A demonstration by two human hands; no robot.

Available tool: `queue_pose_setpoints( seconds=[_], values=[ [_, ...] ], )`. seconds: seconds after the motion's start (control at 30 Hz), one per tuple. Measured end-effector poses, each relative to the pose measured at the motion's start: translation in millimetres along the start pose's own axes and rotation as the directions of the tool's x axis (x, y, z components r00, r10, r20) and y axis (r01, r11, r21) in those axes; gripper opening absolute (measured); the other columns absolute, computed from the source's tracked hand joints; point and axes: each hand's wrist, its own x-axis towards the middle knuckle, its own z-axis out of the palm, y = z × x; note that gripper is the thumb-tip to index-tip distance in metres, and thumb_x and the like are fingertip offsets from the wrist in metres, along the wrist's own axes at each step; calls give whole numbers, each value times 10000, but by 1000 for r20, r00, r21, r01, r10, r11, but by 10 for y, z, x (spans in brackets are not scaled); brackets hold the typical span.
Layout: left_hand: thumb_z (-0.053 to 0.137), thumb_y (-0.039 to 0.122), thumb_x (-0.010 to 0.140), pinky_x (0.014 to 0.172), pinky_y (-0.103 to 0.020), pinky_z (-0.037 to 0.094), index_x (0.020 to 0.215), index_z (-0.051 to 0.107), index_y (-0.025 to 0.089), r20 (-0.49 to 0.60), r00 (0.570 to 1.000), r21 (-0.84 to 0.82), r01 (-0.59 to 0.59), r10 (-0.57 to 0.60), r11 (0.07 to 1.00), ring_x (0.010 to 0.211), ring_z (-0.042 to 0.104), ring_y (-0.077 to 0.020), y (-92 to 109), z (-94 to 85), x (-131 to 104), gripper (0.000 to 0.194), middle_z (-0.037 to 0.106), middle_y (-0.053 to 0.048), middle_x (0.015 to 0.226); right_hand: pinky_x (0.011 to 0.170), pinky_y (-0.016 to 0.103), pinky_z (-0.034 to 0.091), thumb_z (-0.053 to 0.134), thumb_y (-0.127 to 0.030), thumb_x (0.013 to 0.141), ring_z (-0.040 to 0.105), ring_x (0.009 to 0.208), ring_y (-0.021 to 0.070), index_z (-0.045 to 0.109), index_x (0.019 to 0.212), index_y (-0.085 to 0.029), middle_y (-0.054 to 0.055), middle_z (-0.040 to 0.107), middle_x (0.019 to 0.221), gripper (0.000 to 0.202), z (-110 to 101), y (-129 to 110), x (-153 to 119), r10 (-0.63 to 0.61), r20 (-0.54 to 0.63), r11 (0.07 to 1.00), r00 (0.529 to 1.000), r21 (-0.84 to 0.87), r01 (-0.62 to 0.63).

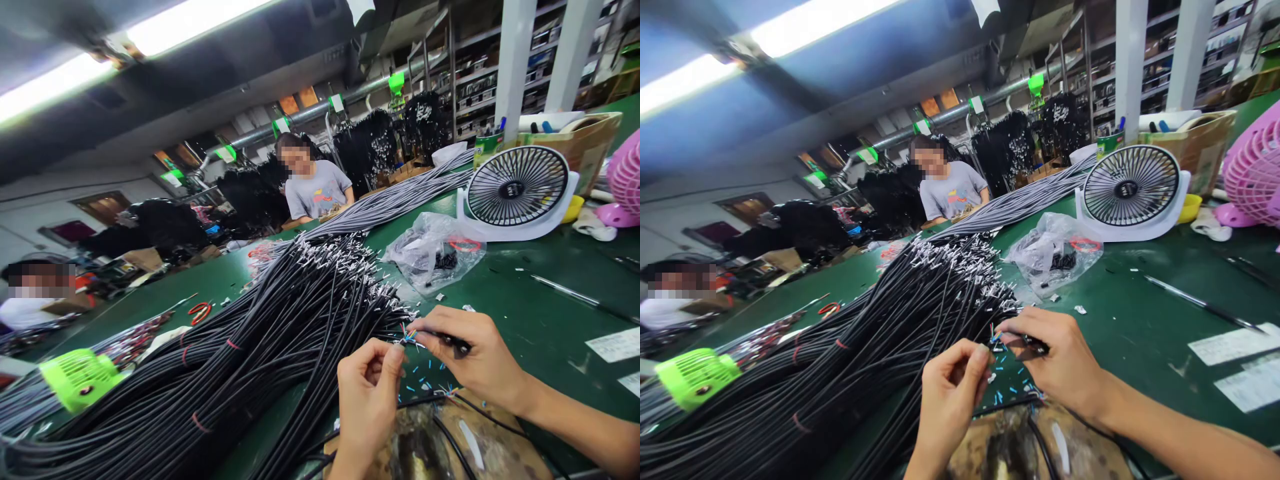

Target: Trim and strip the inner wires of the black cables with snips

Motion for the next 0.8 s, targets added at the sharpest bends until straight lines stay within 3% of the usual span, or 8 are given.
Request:
queue_pose_setpoints(
  seconds=[0.1,0.2,0.33,0.53,0.67,0.8],
  values=[
    [601,359,791,401,-168,293,625,590,136,-30,999,43,-44,45,998,428,372,-69,3,4,-8,278,443,42,492,505,205,376,578,-148,796,488,539,95,679,807,-146,2,595,638,102,17,-14,0,143,8,990,990,9,-143],
    [633,333,765,410,-161,316,612,569,139,-37,998,26,-54,55,998,442,407,-72,11,6,-15,255,466,40,509,444,206,318,568,-207,783,405,488,91,668,755,-155,-25,524,565,116,47,-4,-8,318,56,943,946,85,-322],
    [613,357,781,384,-152,302,608,531,146,-15,1000,-38,-25,24,999,398,381,-59,23,5,-18,284,450,55,480,448,214,305,575,-266,759,370,488,92,657,688,-149,-31,486,532,160,74,22,-14,399,162,886,902,184,-425],
    [596,387,788,362,-152,275,600,507,152,6,1000,-72,-8,9,997,371,339,-51,37,8,-9,314,421,66,449,501,241,367,555,-247,783,493,562,130,684,852,-153,18,604,656,173,63,-14,-15,322,83,939,943,96,-329],
    [599,364,791,372,-160,281,610,545,145,-25,999,0,-48,48,999,392,346,-58,14,36,-19,289,432,55,474,531,238,393,553,-156,792,510,553,119,675,790,-149,14,605,633,122,92,-19,-49,120,11,993,993,-18,-120],
    [584,334,809,398,-167,310,631,578,141,-84,992,72,-91,97,993,425,389,-71,-17,47,-18,262,468,39,505,499,223,383,565,-101,741,493,514,105,662,740,-153,0,590,607,110,100,-18,-58,78,-5,993,997,-87,-78]
  ],
)
